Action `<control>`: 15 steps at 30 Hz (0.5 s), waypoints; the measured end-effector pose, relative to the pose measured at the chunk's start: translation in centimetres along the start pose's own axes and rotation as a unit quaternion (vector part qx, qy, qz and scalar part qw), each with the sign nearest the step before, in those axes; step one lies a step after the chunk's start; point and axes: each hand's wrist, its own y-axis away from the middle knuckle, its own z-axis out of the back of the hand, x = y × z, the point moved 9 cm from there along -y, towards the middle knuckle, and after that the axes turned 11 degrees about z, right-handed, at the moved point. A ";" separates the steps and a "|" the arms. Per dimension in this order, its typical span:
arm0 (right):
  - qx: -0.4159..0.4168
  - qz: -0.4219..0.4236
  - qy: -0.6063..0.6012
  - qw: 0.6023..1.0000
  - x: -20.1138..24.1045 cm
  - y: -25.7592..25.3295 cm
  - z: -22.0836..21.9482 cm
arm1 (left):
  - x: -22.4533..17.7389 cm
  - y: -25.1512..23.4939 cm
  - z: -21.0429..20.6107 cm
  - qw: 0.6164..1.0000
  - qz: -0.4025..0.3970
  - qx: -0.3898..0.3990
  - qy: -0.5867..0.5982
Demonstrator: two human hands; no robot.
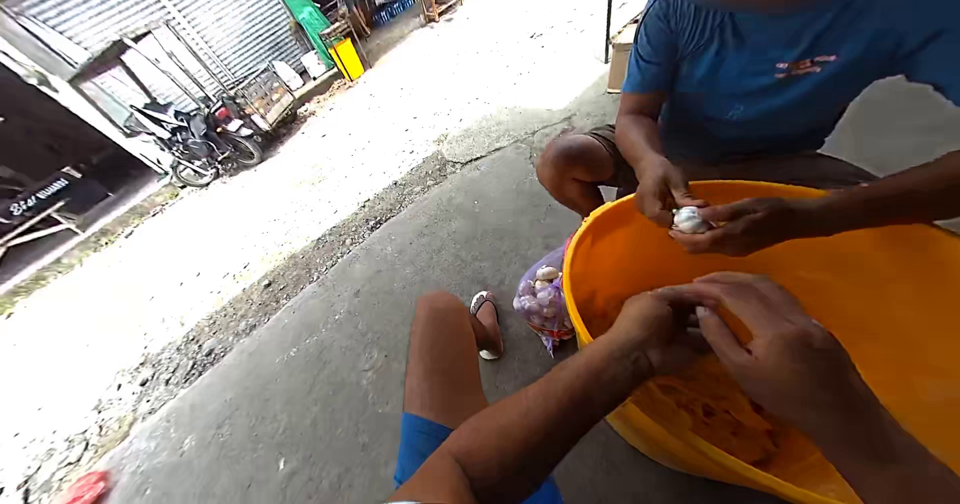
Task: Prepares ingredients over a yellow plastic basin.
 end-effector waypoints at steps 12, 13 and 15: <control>0.083 -0.041 0.003 0.996 -4.2 1.2 0.8 | -13.1 -5.3 16.1 0.825 -0.066 -0.169 -0.536; 0.094 -0.043 0.003 0.995 -4.4 1.4 0.3 | -13.4 -5.9 16.1 0.800 -0.090 -0.172 -0.568; 0.112 -0.043 0.002 0.993 -4.4 1.4 -0.3 | -14.6 -6.1 16.0 0.694 -0.170 -0.217 -0.665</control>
